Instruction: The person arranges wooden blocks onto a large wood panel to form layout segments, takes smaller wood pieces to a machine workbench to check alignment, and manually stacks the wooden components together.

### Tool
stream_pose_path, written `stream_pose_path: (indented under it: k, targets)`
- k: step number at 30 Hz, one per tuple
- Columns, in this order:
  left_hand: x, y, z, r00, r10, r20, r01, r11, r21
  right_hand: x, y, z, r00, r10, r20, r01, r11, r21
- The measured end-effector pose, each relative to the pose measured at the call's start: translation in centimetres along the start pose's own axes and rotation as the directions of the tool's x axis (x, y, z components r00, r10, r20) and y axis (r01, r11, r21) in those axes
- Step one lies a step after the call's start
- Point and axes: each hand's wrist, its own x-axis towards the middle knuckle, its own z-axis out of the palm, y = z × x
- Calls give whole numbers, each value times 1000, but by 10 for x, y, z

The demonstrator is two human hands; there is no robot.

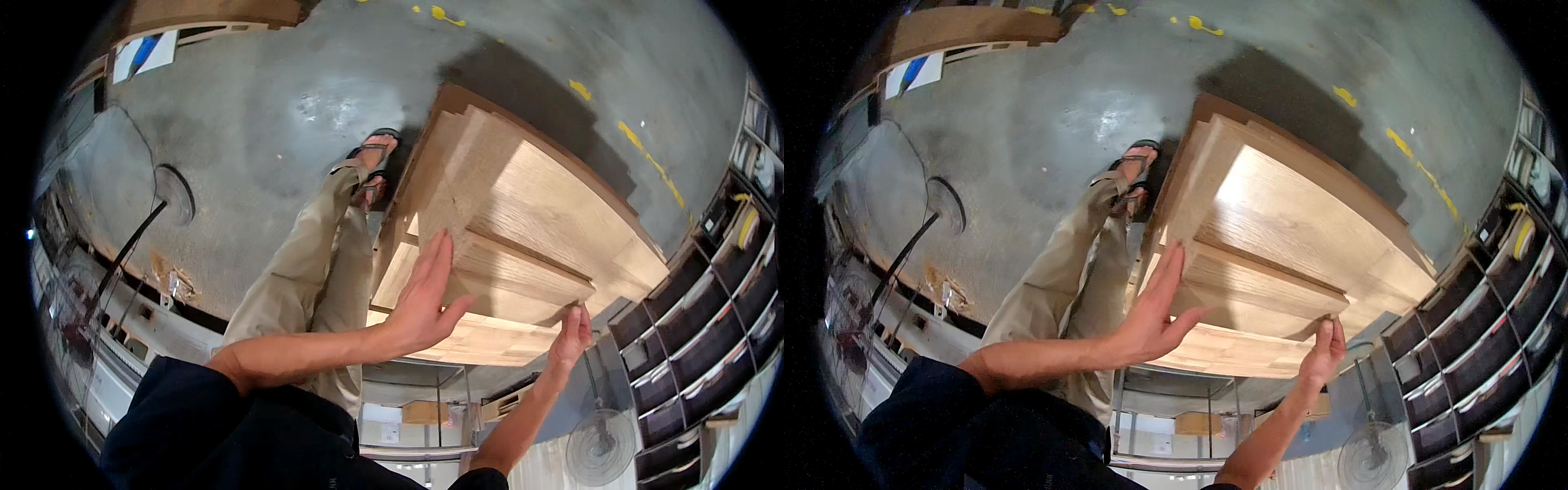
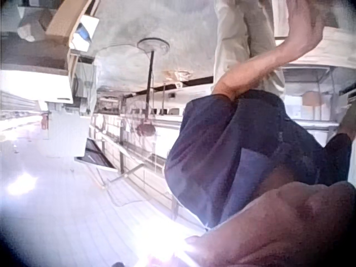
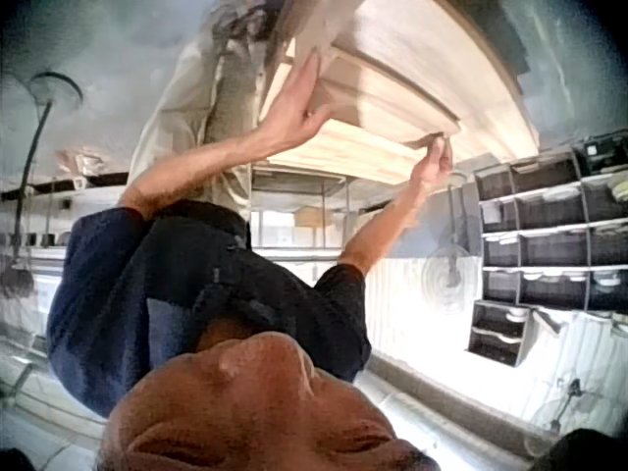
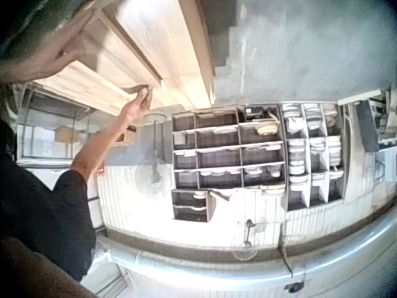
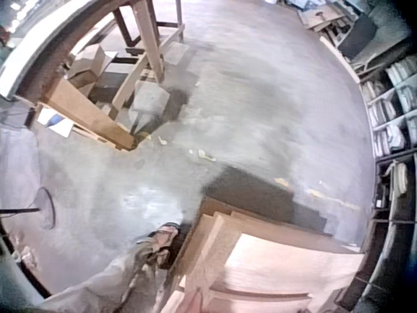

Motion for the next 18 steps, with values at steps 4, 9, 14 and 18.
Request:
stream_pose_path:
  k: [4, 9, 14, 18]
  targets:
    - [-5, -5, 8, 1000, 15, -24, -14, 999, 49, -2, 11, 0, 987, -18, -158, -5, 990, -141]
    - [-4, -7, 5, 999, 37, -17, -36, 998, 51, -2, 15, 8, 978, 34, -207, -31, 999, 19]
    - [-9, -2, 5, 997, 82, -16, -80, 994, 73, -14, 21, 6, 967, -10, -254, 32, 996, 86]
    - [-28, 0, -1, 993, 112, -34, -111, 994, 12, -46, 19, 5, 971, -9, -240, 32, 995, 92]
